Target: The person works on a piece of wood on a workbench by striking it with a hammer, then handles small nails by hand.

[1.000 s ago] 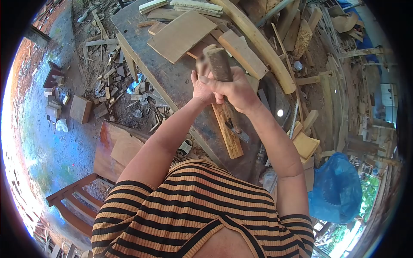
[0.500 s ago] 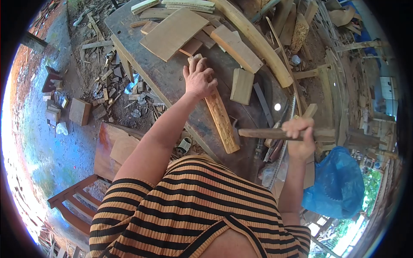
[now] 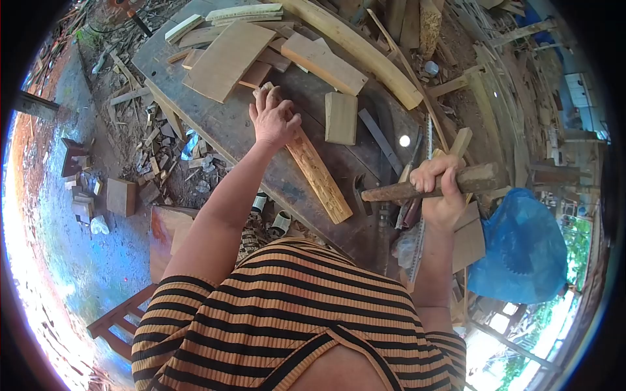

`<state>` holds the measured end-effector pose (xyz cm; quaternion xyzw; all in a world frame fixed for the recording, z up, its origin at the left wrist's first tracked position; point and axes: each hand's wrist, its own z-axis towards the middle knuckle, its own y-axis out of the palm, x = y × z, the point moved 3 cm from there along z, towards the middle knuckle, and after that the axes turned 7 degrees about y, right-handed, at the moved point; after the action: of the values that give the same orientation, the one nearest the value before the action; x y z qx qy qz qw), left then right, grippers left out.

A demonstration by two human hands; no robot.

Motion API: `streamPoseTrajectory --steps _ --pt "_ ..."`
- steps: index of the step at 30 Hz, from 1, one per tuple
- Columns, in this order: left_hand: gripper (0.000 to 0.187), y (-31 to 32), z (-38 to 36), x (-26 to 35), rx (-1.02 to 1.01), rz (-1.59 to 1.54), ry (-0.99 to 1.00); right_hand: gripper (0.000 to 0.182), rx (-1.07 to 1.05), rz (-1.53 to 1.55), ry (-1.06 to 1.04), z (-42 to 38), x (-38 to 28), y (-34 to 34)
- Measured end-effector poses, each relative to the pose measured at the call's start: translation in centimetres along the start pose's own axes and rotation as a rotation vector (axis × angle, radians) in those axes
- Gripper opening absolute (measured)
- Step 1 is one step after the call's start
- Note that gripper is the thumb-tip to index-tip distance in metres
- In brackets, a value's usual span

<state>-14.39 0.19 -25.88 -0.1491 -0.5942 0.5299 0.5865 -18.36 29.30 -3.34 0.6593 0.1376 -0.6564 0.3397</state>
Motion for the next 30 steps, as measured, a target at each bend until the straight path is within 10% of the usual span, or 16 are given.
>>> streamPoseTrajectory --steps 30 --pt "0.036 -0.6 -0.2 -0.2 0.027 -0.084 -0.007 0.028 -0.132 -0.116 0.272 12.5 6.1 13.9"
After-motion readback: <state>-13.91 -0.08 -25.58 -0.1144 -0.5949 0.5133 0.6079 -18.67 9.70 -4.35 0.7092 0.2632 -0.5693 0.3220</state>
